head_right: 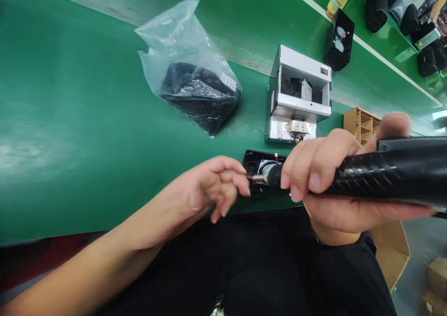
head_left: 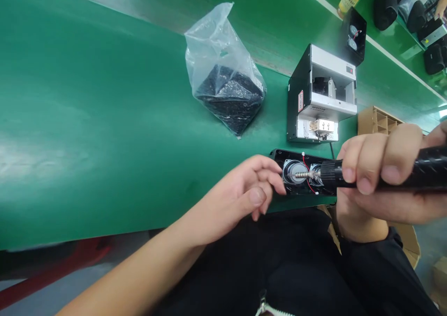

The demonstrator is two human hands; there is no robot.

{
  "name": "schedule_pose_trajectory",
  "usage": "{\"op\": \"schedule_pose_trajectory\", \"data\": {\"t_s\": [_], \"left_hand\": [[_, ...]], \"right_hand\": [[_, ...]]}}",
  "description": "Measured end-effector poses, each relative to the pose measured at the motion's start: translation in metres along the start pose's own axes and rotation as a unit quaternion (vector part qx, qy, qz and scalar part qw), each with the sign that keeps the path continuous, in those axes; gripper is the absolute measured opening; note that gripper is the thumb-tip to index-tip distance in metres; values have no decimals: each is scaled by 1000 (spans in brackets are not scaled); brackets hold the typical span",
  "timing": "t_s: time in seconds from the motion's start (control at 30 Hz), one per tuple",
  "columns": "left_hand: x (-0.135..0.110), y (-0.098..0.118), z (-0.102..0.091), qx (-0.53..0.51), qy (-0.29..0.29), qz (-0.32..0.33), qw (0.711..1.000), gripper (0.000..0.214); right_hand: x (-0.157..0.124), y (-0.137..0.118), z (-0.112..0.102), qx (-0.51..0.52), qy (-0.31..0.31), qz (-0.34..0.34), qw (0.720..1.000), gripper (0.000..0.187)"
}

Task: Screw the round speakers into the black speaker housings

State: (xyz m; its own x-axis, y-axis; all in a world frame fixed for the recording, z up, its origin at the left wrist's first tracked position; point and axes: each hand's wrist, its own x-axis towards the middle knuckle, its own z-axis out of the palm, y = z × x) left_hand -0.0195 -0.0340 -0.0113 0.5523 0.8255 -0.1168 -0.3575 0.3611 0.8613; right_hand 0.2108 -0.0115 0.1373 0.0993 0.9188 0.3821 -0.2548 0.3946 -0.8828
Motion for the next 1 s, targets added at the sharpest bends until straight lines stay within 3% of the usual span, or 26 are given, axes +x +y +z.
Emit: {"op": "schedule_pose_trajectory", "data": {"t_s": [0.03, 0.1, 0.17, 0.23, 0.37, 0.57, 0.73, 1.0], "left_hand": [[-2, -3, -8, 88, 71, 51, 992, 85], [-5, -15, -23, 281, 176, 156, 931, 98], [-3, -29, -30, 409, 160, 209, 874, 134], [2, -43, -30, 464, 84, 207, 857, 154], [11, -55, -25, 487, 18, 147, 861, 142], [13, -54, -25, 466, 27, 125, 876, 137], [16, -52, -25, 425, 28, 112, 898, 137], [17, -65, -22, 427, 55, 140, 891, 135]], "right_hand": [[2, 5, -5, -18, -11, -1, 1000, 35], [4, 18, -13, -45, -40, -2, 998, 47], [4, 36, -17, -62, -70, -9, 996, 55], [3, 52, -18, -78, -90, -17, 993, 60], [3, 71, -15, -97, -63, -25, 993, 64], [4, 75, -14, -56, -62, 14, 996, 61], [4, 77, -16, -70, -83, -2, 994, 62], [4, 76, -13, -76, -38, -3, 996, 62]]}}
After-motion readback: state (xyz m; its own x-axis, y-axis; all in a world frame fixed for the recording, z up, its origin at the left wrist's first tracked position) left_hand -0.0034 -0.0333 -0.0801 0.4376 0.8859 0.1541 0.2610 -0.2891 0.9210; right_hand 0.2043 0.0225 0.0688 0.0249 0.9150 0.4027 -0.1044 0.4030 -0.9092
